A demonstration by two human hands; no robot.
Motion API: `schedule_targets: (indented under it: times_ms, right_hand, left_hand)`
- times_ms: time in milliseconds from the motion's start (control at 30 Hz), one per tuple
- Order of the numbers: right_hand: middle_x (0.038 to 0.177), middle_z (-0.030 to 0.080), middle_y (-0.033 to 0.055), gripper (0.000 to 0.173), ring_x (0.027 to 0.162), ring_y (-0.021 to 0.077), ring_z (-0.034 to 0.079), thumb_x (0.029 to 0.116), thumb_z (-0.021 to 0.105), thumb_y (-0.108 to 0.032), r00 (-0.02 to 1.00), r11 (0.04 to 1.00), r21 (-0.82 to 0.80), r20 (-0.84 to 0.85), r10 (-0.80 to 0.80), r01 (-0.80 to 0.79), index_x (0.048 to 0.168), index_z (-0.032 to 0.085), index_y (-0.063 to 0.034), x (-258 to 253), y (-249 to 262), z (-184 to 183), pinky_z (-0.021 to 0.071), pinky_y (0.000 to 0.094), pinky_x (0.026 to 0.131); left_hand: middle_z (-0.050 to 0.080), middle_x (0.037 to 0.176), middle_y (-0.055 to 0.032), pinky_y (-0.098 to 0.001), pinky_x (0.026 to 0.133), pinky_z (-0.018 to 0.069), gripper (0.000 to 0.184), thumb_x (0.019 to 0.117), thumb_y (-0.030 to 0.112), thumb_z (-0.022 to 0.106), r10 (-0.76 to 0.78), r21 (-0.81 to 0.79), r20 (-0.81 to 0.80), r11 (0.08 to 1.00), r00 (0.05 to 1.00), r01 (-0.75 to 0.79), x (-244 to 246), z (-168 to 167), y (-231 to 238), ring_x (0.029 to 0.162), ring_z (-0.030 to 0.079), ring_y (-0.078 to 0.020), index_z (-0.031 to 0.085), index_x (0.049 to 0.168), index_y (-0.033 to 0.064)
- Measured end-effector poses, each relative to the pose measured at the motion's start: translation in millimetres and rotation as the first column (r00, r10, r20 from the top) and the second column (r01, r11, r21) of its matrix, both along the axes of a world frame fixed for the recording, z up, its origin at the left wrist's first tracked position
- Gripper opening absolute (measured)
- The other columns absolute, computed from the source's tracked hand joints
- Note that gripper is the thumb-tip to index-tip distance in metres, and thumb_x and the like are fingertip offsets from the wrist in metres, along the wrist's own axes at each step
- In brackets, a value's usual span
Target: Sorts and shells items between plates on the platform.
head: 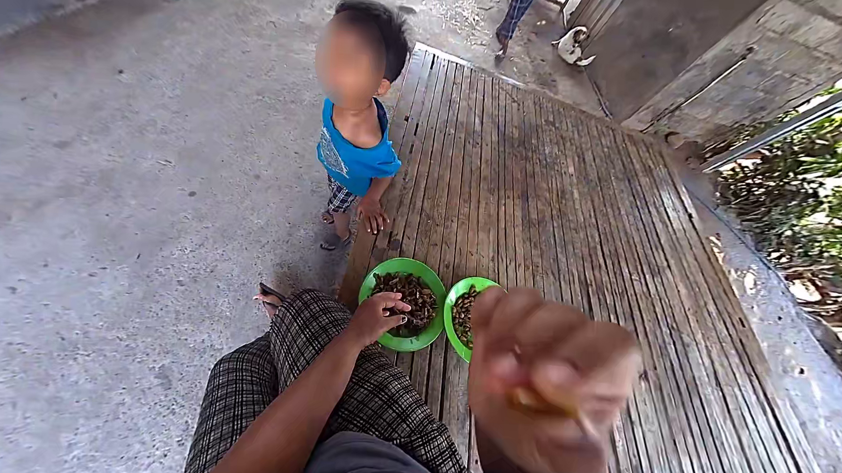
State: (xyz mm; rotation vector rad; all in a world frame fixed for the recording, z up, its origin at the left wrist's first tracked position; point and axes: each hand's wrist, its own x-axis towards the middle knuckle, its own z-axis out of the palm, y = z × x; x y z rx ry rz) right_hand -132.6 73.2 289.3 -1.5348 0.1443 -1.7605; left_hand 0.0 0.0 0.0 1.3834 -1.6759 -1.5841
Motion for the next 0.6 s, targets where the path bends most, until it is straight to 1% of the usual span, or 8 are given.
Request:
schedule_targets:
  times_ms: [100,167,233,300,367,433,533,600]
  right_hand:
    - [0.103,0.075,0.0029,0.015,0.097,0.0114,0.071,0.098,0.07,-0.015,0.976,0.974,0.103,-0.102,-0.19,0.201,0.112,0.074,-0.0098,-13.8,-12.4,-48.2,0.0592,0.028,0.087]
    - [0.105,0.075,0.0052,0.015,0.095,0.0128,0.071,0.0974,0.069,-0.01,0.921,0.928,0.141,-0.239,-0.307,0.345,0.112,0.074,-0.0077,-25.6,-16.7,-89.1,0.0605,0.0294,0.085]
    - [0.104,0.075,0.0066,0.013,0.09,0.0136,0.071,0.0958,0.068,-0.008,0.82,0.859,0.146,-0.41,-0.398,0.49,0.108,0.073,-0.0047,-35.8,-19.1,-132.3,0.0615,0.0313,0.082]
    - [0.102,0.075,0.0066,0.014,0.087,0.0132,0.072,0.0926,0.069,-0.006,0.693,0.786,0.115,-0.561,-0.453,0.607,0.105,0.074,-0.0024,-44.4,-18.8,-173.8,0.0632,0.0316,0.08]
    - [0.103,0.076,0.0048,0.015,0.088,0.0121,0.072,0.0911,0.07,-0.008,0.565,0.734,0.087,-0.701,-0.436,0.674,0.105,0.075,-0.0045,-52.9,-20.5,-210.4,0.0631,0.0313,0.081]
    - [0.109,0.076,0.0046,0.021,0.095,0.0132,0.073,0.0918,0.07,-0.01,0.445,0.707,0.104,-0.837,-0.317,0.699,0.111,0.076,-0.0075,-60.3,-15.7,-237.6,0.0617,0.0333,0.085]
    - [0.117,0.074,0.0072,0.028,0.099,0.0174,0.072,0.0923,0.069,-0.01,0.373,0.676,0.159,-0.91,-0.183,0.719,0.12,0.074,-0.0093,-67.3,-18.5,-258.7,0.0615,0.0375,0.088]
    - [0.121,0.072,0.0077,0.031,0.103,0.0188,0.072,0.0942,0.067,-0.012,0.333,0.666,0.189,-0.938,-0.094,0.722,0.124,0.073,-0.0105,-70.7,-23.5,-262.6,0.0608,0.0391,0.091]
  left_hand:
    - [0.058,0.143,-0.0134,-0.041,0.103,0.0522,0.026,0.0917,0.017,0.073,0.059,-0.007,-0.056,0.998,0.997,-0.06,0.2,-3.3,1.4,0.13,0.057,-0.0225,0.075,0.116,0.0096]
    - [0.061,0.138,-0.0134,-0.0386,0.103,0.053,0.026,0.0916,0.018,0.074,0.064,-0.009,-0.094,0.998,0.994,-0.065,-1.6,-12.4,0.0,0.124,0.061,-0.0208,0.075,0.115,0.0072]
    - [0.063,0.136,-0.0118,-0.0369,0.102,0.0538,0.027,0.0918,0.016,0.074,0.053,0.004,-0.1,0.999,0.994,-0.053,-2.2,-16.5,-2.3,0.12,0.063,-0.0192,0.074,0.117,0.0074]
    - [0.064,0.133,-0.0121,-0.0383,0.102,0.054,0.028,0.0919,0.015,0.074,0.044,0.021,-0.099,0.999,0.994,-0.042,-3.5,-15.7,-2.4,0.117,0.065,-0.0202,0.073,0.119,0.0072]
    - [0.065,0.131,-0.0134,-0.0402,0.102,0.054,0.028,0.0919,0.013,0.073,0.052,0.037,-0.094,0.998,0.994,-0.048,-4.3,-12.6,-5.2,0.115,0.066,-0.0223,0.073,0.119,0.0064]
    - [0.065,0.131,-0.0132,-0.0402,0.102,0.0544,0.028,0.0932,0.013,0.071,0.075,0.064,-0.062,0.995,0.995,-0.071,-4.4,-12.3,-0.7,0.114,0.066,-0.022,0.072,0.12,0.0066]
    - [0.068,0.126,-0.0113,-0.0398,0.1,0.0555,0.025,0.0957,0.014,0.068,0.112,0.048,-0.027,0.993,0.993,-0.111,-2.9,-13.9,-1.6,0.11,0.069,-0.0196,0.073,0.119,0.0081]
    - [0.07,0.123,-0.0101,-0.0412,0.098,0.0561,0.023,0.0971,0.016,0.067,0.122,0.02,-0.041,0.992,0.992,-0.122,-1.9,-15.9,-2.6,0.107,0.07,-0.0191,0.073,0.119,0.0092]
